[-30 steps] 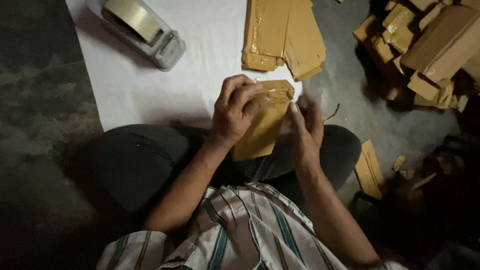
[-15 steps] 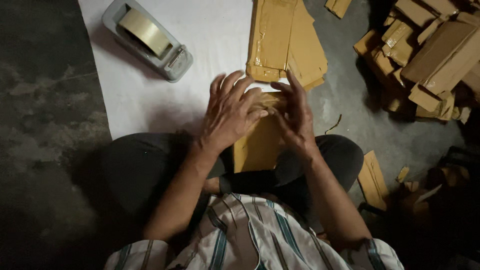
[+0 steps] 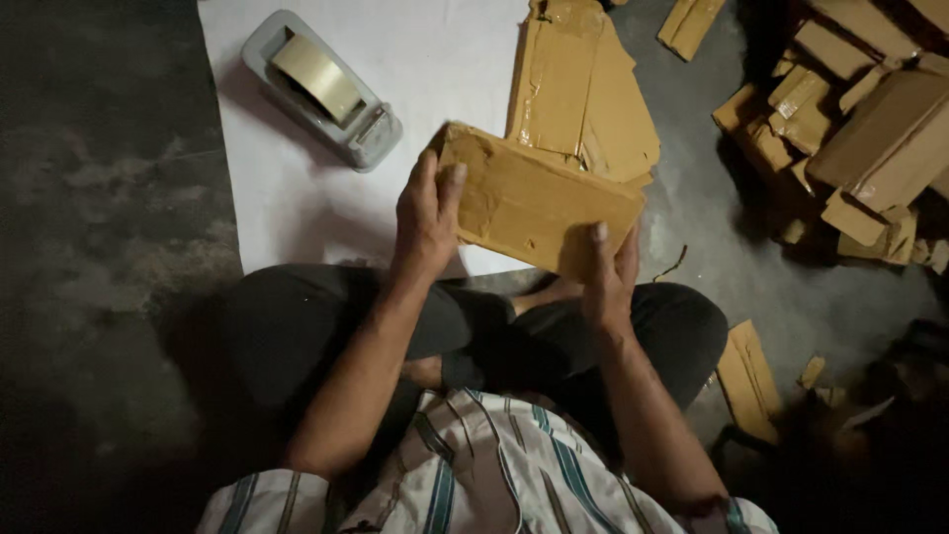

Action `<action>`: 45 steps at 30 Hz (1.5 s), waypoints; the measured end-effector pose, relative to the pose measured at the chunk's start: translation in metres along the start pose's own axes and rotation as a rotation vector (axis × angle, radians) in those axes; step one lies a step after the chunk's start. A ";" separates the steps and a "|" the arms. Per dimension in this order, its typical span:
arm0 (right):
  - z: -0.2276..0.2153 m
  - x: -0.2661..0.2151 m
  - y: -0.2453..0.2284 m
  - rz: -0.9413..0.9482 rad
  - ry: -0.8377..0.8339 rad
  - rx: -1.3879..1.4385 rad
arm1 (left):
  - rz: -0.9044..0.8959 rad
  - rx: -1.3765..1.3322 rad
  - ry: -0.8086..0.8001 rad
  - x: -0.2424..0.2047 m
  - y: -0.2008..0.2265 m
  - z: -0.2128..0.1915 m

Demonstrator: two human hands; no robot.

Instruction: The person sits on the floor and folds flat cardboard pieces into small rectangular boxes. They use a tape dispenser to apply clear packing tape to seal the flaps and edges, then place the finished boxes into a growing stack.

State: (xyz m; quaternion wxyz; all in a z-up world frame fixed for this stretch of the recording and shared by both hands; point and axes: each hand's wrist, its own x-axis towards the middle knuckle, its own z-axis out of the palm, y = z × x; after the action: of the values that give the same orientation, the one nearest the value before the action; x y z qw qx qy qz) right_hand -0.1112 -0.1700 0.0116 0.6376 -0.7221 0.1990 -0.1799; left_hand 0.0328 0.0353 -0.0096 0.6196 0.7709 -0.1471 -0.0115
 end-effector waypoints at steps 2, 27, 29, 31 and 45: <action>-0.005 0.005 0.001 -0.014 -0.026 -0.019 | -0.008 0.036 -0.006 0.001 -0.006 0.001; 0.036 0.016 -0.086 -0.064 -0.371 -0.473 | -0.254 -0.408 0.244 0.007 -0.052 0.001; 0.025 0.021 -0.086 -0.090 -0.437 -0.094 | -0.357 -0.660 0.130 0.008 -0.044 -0.006; 0.015 0.036 -0.087 -0.519 -0.507 -0.363 | -0.587 -1.009 -0.086 0.011 -0.034 -0.020; -0.053 0.047 -0.049 -0.266 -0.316 -0.143 | -0.469 -1.118 -0.281 0.010 -0.009 -0.023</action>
State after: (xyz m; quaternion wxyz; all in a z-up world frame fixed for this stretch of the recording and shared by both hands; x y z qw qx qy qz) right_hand -0.0959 -0.2342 0.0675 0.5787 -0.8046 0.0119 -0.1324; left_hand 0.0489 0.0568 -0.0116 0.8852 0.3328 -0.0258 -0.3241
